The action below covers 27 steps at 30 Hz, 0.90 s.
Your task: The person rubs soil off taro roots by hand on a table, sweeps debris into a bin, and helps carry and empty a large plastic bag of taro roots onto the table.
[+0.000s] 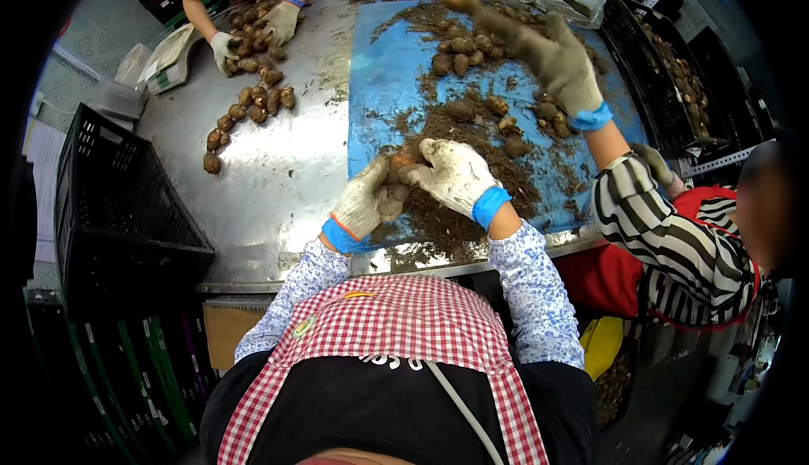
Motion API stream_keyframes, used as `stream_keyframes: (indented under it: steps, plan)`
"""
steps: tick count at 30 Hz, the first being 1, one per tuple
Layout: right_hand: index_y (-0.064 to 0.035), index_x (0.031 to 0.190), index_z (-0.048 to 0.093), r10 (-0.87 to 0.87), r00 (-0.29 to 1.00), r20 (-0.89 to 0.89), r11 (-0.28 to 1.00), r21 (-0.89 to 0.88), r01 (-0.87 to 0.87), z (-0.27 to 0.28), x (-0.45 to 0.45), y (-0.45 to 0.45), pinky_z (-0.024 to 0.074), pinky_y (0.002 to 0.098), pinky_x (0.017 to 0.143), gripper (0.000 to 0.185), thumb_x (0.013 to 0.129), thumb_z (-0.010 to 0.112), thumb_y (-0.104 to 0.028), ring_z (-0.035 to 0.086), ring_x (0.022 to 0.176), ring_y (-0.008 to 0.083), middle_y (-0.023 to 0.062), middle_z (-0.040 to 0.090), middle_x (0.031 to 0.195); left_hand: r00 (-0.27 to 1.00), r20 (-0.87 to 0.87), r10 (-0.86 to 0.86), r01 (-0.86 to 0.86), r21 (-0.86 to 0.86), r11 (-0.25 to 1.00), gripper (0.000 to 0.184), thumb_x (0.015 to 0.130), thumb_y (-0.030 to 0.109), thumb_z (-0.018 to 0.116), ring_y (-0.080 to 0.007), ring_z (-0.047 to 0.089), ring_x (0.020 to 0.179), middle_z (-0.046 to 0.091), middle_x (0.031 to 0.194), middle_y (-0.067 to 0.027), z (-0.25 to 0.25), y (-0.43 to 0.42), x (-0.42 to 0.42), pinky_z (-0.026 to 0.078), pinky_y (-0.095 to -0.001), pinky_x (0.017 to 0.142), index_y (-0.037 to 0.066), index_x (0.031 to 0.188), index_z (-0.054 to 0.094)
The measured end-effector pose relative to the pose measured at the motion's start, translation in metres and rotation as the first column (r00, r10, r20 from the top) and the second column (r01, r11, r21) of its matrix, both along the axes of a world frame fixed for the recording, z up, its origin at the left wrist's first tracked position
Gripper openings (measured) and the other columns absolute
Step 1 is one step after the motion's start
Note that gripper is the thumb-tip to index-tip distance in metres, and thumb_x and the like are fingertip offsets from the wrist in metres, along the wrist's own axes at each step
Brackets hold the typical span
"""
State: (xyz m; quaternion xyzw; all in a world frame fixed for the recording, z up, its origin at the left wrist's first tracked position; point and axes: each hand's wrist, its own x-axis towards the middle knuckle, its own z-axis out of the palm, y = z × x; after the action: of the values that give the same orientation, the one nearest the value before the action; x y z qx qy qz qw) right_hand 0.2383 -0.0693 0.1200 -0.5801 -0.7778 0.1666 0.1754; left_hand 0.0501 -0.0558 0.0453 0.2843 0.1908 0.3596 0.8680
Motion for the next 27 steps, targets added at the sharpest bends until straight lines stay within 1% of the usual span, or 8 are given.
stream_keyframes:
  steps: [2, 5, 7, 14, 19, 21, 25, 27]
  plan:
    - [-0.0003, 0.091, 0.058, -0.021, 1.0, 0.002, 0.979, -0.205, 0.021, 0.009, -0.004, -0.001, 0.0486, 0.0398, 0.067, 0.033, 0.089, 0.06, -0.033, 0.062, 0.079, 0.0333, 0.0194, 0.059, 0.081, 0.992, 0.085, -0.095, 0.097, -0.019, 0.995, 0.045, 0.104, 0.038, 0.032, -0.0087, 0.034, 0.044, 0.051, 0.067, -0.0023, -0.008, 0.005, -0.004, 0.025, -0.0245, 0.039, 0.004, 0.125, 0.051]
    - [-0.0013, 0.087, 0.057, 0.078, 0.99, -0.117, 0.996, 0.06, -0.072, -0.011, 0.001, -0.006, 0.0478, 0.0415, 0.062, 0.03, 0.091, 0.056, -0.031, 0.061, 0.072, 0.0329, 0.0172, 0.059, 0.073, 0.953, 0.273, -0.129, 0.169, -0.127, 0.977, 0.041, 0.104, 0.036, 0.033, -0.0084, 0.033, 0.043, 0.049, 0.068, -0.0017, -0.014, 0.008, -0.006, 0.024, -0.0238, 0.038, 0.005, 0.124, 0.051]
    - [-0.0021, 0.089, 0.057, -0.01, 0.979, 0.203, 0.974, -0.22, 0.056, -0.016, 0.013, -0.003, 0.0491, 0.0415, 0.064, 0.023, 0.091, 0.054, -0.025, 0.062, 0.072, 0.033, 0.0183, 0.061, 0.077, 0.887, 0.46, -0.041, 0.159, -0.22, 0.962, 0.039, 0.104, 0.035, 0.034, -0.0084, 0.033, 0.043, 0.049, 0.069, -0.0026, -0.017, 0.006, -0.004, 0.025, -0.0235, 0.037, 0.006, 0.124, 0.051]
    - [-0.0027, 0.097, 0.06, -0.176, 0.969, -0.172, 0.983, -0.074, 0.165, -0.04, 0.018, -0.009, 0.0491, 0.0419, 0.068, 0.029, 0.089, 0.058, -0.03, 0.063, 0.077, 0.0355, 0.021, 0.064, 0.084, 0.98, 0.037, 0.193, -0.187, -0.136, 0.973, 0.04, 0.104, 0.035, 0.035, -0.0136, 0.05, 0.058, 0.06, 0.085, -0.0088, 0.005, 0.01, 0.005, 0.043, -0.0268, 0.051, 0.006, 0.128, 0.048]
    - [-0.0018, 0.074, 0.062, -0.131, 0.991, -0.033, 0.989, 0.062, 0.133, -0.033, -0.011, -0.006, 0.0491, 0.042, 0.064, 0.039, 0.086, 0.059, -0.038, 0.061, 0.068, 0.0342, 0.0178, 0.061, 0.071, 0.894, -0.331, 0.3, -0.261, 0.159, 0.952, 0.042, 0.102, 0.038, 0.041, -0.0173, 0.058, 0.062, 0.064, 0.088, -0.0087, -0.001, -0.006, 0.026, 0.048, -0.0295, 0.055, 0.003, 0.124, 0.051]
    - [-0.0032, 0.07, 0.059, -0.147, 0.95, -0.275, 0.989, -0.062, 0.135, -0.046, -0.01, -0.008, 0.0502, 0.0411, 0.061, 0.036, 0.087, 0.057, -0.035, 0.061, 0.064, 0.0319, 0.015, 0.062, 0.069, 0.925, -0.303, 0.228, -0.203, 0.112, 0.973, 0.041, 0.102, 0.04, 0.042, -0.0152, 0.055, 0.059, 0.062, 0.083, -0.0064, -0.005, -0.004, 0.018, 0.045, -0.028, 0.053, 0.004, 0.118, 0.053]
    - [-0.0062, 0.07, 0.06, -0.105, 0.865, 0.491, 0.944, -0.225, 0.242, -0.013, -0.009, 0.007, 0.0522, 0.0375, 0.062, 0.029, 0.088, 0.053, -0.028, 0.064, 0.069, 0.0283, 0.0112, 0.065, 0.072, 0.988, 0.051, 0.146, -0.135, -0.18, 0.974, 0.038, 0.102, 0.038, 0.042, -0.0115, 0.046, 0.055, 0.053, 0.076, -0.0029, 0.009, -0.003, 0.005, 0.038, -0.0258, 0.048, 0.005, 0.118, 0.053]
    - [-0.0051, 0.083, 0.064, -0.254, 0.881, 0.398, 0.961, 0.001, 0.277, -0.054, 0.022, 0.004, 0.0523, 0.0347, 0.069, 0.022, 0.088, 0.054, -0.024, 0.065, 0.08, 0.0293, 0.0147, 0.067, 0.083, 0.955, 0.285, 0.083, -0.018, -0.222, 0.975, 0.039, 0.102, 0.039, 0.041, -0.0099, 0.041, 0.052, 0.047, 0.072, -0.0012, 0.014, 0.001, 0.003, 0.033, -0.0255, 0.046, 0.006, 0.119, 0.053]
